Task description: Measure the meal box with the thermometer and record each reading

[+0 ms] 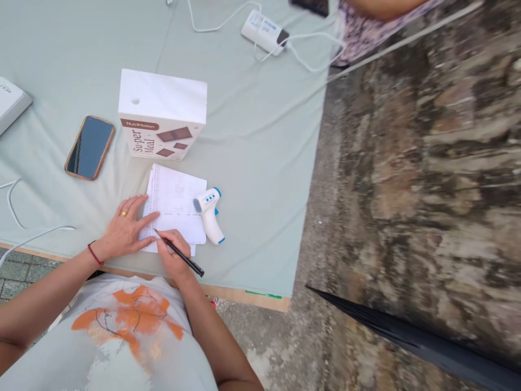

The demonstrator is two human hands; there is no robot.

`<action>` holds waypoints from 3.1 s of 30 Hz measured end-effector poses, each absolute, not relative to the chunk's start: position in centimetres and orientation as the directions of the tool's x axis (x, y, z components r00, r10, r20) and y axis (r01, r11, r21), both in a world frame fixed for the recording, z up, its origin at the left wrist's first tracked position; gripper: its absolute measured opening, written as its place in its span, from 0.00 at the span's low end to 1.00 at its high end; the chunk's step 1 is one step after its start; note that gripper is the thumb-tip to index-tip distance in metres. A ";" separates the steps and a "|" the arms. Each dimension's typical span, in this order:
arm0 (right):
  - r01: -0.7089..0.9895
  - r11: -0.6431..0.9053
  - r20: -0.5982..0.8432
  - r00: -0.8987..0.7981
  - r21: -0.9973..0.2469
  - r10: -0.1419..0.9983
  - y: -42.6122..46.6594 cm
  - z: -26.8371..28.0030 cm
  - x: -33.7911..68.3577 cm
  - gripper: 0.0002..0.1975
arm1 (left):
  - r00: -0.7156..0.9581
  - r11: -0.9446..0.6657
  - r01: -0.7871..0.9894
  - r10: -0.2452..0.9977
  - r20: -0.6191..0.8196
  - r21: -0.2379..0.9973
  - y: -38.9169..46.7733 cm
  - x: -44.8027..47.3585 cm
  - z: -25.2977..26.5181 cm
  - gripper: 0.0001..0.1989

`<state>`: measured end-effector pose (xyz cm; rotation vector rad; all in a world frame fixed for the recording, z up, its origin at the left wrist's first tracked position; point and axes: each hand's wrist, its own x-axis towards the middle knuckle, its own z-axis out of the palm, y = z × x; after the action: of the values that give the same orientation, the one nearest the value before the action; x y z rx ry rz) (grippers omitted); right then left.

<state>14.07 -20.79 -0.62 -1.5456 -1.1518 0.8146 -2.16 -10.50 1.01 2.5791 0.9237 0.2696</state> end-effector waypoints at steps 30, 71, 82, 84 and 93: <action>0.474 -0.064 0.094 0.302 -0.878 0.949 -20.8 -1.8 13.1 0.07 | 0.767 -0.714 0.564 0.639 0.058 0.414 -10.6 -2.2 1.2 0.27; 0.562 0.080 0.300 0.312 -0.823 0.902 -20.5 -1.7 13.2 0.06 | 0.777 -0.743 0.565 0.625 0.072 0.360 -10.6 -2.2 1.4 0.27; 0.537 0.026 0.248 0.345 -0.843 0.905 -20.6 -2.1 13.1 0.05 | 0.774 -0.729 0.563 0.631 0.062 0.388 -10.6 -2.2 1.4 0.27; 0.536 0.012 0.231 0.345 -0.844 0.910 -20.6 -2.2 13.1 0.05 | 0.773 -0.728 0.563 0.631 0.062 0.391 -10.5 -2.2 1.4 0.27; 0.583 0.050 0.282 0.315 -0.811 0.906 -20.2 -1.0 15.1 0.07 | 0.769 -0.708 0.568 0.639 0.037 0.419 -10.5 -2.2 1.5 0.28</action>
<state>15.07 -20.16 -0.96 -1.6397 -1.3741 0.4305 -2.16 -10.45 1.49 2.5772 0.9190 0.2523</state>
